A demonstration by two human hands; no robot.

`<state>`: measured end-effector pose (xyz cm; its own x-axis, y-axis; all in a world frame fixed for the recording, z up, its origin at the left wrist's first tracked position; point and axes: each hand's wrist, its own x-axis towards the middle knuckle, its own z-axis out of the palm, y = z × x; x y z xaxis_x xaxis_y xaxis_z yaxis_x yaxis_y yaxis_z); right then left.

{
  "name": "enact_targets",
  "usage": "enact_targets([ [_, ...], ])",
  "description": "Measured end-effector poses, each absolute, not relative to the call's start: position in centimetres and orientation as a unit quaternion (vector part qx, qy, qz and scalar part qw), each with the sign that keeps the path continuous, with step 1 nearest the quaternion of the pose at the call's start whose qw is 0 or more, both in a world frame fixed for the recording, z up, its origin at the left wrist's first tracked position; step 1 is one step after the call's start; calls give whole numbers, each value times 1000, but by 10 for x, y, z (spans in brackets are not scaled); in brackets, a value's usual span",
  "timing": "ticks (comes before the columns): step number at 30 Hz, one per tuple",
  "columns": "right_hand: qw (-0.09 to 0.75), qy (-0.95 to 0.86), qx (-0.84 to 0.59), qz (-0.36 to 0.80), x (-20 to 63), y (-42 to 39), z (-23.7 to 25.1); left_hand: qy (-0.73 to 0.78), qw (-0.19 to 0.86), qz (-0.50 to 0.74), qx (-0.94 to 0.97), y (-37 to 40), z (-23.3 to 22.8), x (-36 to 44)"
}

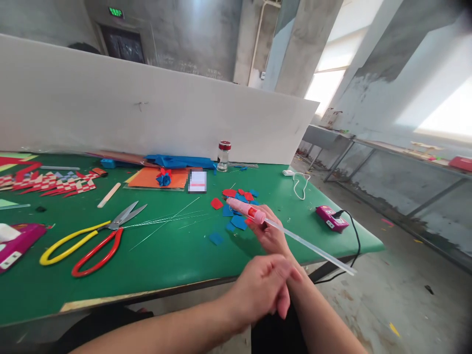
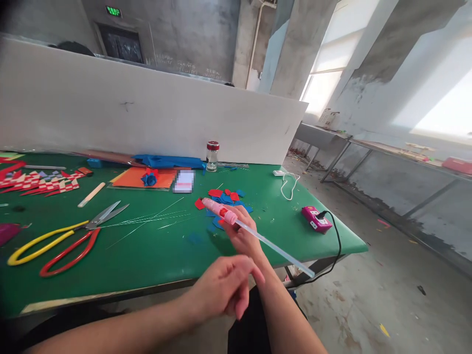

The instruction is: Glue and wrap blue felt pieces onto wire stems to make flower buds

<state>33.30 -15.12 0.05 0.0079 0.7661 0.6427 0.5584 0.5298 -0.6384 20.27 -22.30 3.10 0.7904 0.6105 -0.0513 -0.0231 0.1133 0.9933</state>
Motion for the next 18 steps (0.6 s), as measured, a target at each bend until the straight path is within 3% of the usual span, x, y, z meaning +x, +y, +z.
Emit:
enact_targets([
  [6,517,-692,-500,69,318,-160,1,211,839,246,437,-210,29,212],
  [18,519,-686,-510,14,315,-156,-12,175,862,290,376,-214,33,212],
])
